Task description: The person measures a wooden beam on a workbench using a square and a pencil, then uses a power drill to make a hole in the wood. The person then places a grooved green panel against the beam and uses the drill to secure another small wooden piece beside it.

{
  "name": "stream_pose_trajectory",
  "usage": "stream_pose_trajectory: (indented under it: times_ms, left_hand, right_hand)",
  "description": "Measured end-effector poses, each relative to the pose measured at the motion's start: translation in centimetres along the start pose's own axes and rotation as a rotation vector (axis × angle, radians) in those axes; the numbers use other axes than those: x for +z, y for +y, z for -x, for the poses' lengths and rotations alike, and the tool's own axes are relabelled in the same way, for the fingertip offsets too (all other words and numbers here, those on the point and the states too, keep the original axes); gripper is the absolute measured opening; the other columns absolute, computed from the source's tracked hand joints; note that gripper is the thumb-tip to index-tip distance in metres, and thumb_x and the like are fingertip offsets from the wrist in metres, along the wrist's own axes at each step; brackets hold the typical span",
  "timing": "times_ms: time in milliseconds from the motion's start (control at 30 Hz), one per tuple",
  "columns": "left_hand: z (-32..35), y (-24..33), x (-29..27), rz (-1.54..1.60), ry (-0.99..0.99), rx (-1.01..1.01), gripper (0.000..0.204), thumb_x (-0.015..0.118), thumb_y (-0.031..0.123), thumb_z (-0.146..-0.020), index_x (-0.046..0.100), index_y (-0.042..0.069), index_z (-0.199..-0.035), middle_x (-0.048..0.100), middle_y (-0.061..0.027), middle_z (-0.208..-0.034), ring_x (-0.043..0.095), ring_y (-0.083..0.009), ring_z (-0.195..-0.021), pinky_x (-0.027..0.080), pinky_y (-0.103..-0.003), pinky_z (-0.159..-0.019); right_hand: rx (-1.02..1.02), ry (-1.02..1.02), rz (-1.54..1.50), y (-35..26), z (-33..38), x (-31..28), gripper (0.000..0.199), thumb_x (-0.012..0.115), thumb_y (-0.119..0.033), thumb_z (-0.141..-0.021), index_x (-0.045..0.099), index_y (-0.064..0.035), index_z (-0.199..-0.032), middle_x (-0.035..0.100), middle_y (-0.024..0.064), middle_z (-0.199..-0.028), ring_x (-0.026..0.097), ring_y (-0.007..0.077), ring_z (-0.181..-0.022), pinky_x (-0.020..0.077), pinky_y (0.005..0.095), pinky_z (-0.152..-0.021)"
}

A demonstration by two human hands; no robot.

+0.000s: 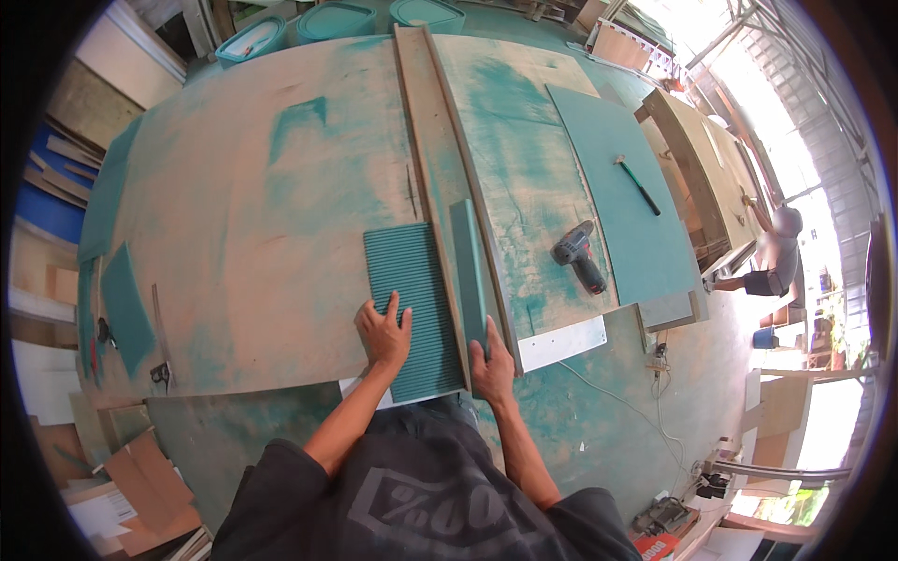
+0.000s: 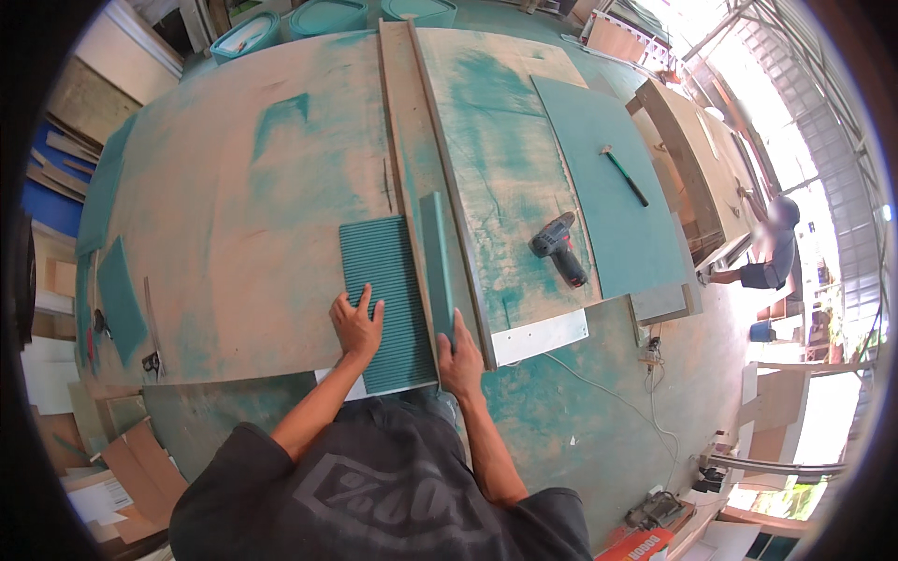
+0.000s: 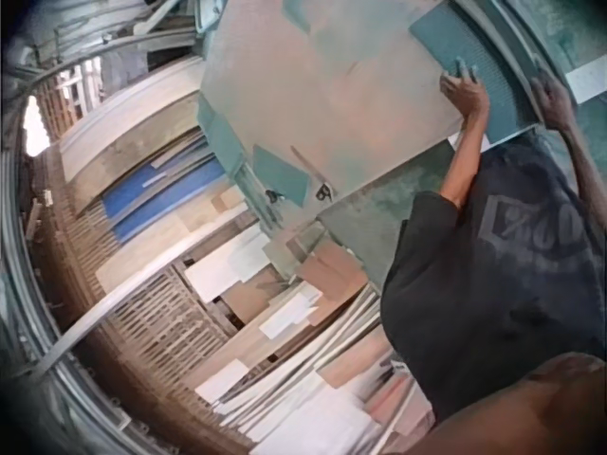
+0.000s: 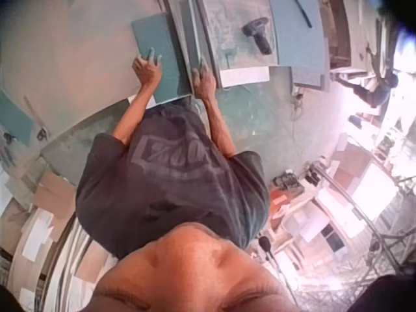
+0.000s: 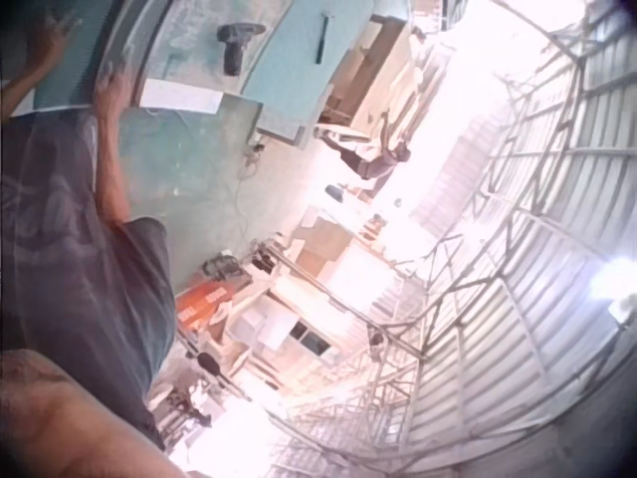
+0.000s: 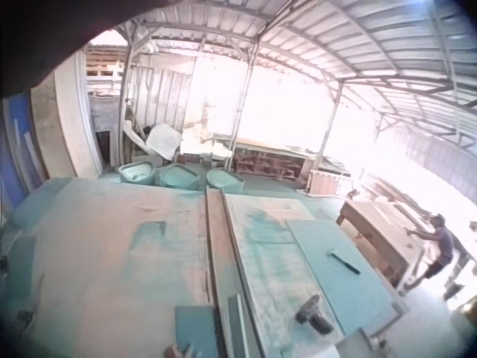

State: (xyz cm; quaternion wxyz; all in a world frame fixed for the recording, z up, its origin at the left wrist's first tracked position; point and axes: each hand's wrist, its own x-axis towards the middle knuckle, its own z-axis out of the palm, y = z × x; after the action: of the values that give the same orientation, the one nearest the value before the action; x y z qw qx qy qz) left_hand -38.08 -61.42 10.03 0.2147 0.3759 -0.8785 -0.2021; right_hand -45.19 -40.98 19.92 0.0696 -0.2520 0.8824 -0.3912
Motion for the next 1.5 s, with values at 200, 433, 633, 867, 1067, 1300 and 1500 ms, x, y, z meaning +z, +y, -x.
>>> stream_pose_trajectory:
  times_ms: [200, 433, 633, 867, 1067, 1300, 1500]
  left_hand:
    - [0.2, -1.0, 0.1, 0.066, -0.107, -0.028, 0.058, 0.073, 0.044, -0.094, 0.062, 0.017, -0.145, 0.040, -0.0252, -0.138, 0.040, -0.0428, -0.127, 0.033, -0.054, -0.109]
    - [1.3, -0.6, -0.2, 0.060, -0.177, 0.036, 0.063, 0.064, 0.048, -0.099, 0.053, 0.018, -0.152, 0.027, -0.0363, -0.154, 0.037, -0.0476, -0.133, 0.034, -0.055, -0.112]
    - [0.8, -0.9, 0.1, 0.127, -0.164, 0.037, 0.066, 0.069, 0.041, -0.098, 0.049, 0.012, -0.153, 0.025, -0.0404, -0.154, 0.035, -0.0533, -0.137, 0.037, -0.056, -0.112]
    - [-2.0, -0.9, 1.0, 0.119, -0.170, 0.016, 0.066, 0.068, 0.041, -0.098, 0.048, 0.011, -0.154, 0.026, -0.0414, -0.153, 0.035, -0.0549, -0.138, 0.037, -0.056, -0.112]
    - [-3.8, -1.0, 1.4, 0.076, -0.133, 0.035, 0.067, 0.069, 0.041, -0.098, 0.047, 0.010, -0.154, 0.028, -0.0416, -0.152, 0.037, -0.0547, -0.137, 0.041, -0.056, -0.110]
    - [-4.3, -1.4, 2.0, 0.061, -0.099, 0.057, 0.067, 0.068, 0.041, -0.098, 0.046, 0.012, -0.155, 0.031, -0.0420, -0.150, 0.040, -0.0547, -0.136, 0.044, -0.055, -0.108]
    - [-4.0, -1.1, 1.7, 0.060, -0.098, 0.054, 0.066, 0.069, 0.041, -0.098, 0.048, 0.012, -0.154, 0.031, -0.0415, -0.150, 0.040, -0.0544, -0.135, 0.042, -0.055, -0.109]
  right_hand:
    - [0.005, -0.086, 0.408, -1.7, 0.4, 5.3, 0.061, 0.060, -0.021, -0.102, 0.040, -0.0159, -0.159, 0.058, 0.0142, -0.095, 0.066, 0.0357, -0.084, 0.0541, 0.0489, -0.065]
    - [-0.088, -0.072, 0.539, -0.5, 0.6, 5.5, 0.058, 0.059, -0.018, -0.101, 0.043, -0.0164, -0.157, 0.060, 0.0129, -0.093, 0.067, 0.0343, -0.079, 0.0541, 0.0491, -0.063]
    - [-0.105, -0.200, 0.590, -1.3, -1.0, 4.6, 0.055, 0.056, -0.020, -0.103, 0.044, -0.0121, -0.156, 0.065, 0.0146, -0.089, 0.068, 0.0349, -0.076, 0.0539, 0.0494, -0.062]
    - [-0.124, -0.259, 0.626, -1.5, -4.7, 5.3, 0.057, 0.058, -0.017, -0.100, 0.045, -0.0065, -0.154, 0.067, 0.0182, -0.087, 0.068, 0.0400, -0.075, 0.0540, 0.0518, -0.066]
    - [-0.164, -0.272, 0.607, -1.0, -6.6, 5.8, 0.054, 0.058, -0.016, -0.100, 0.048, -0.0033, -0.151, 0.067, 0.0190, -0.084, 0.068, 0.0393, -0.074, 0.0541, 0.0515, -0.066]
    - [-0.179, -0.294, 0.583, -0.9, -7.8, 6.0, 0.054, 0.056, -0.017, -0.102, 0.045, -0.0042, -0.153, 0.067, 0.0174, -0.089, 0.069, 0.0386, -0.073, 0.0550, 0.0501, -0.062]
    - [-0.166, -0.318, 0.559, -1.3, -8.5, 5.8, 0.054, 0.057, -0.018, -0.101, 0.046, -0.0043, -0.152, 0.068, 0.0184, -0.091, 0.069, 0.0394, -0.075, 0.0547, 0.0511, -0.063]
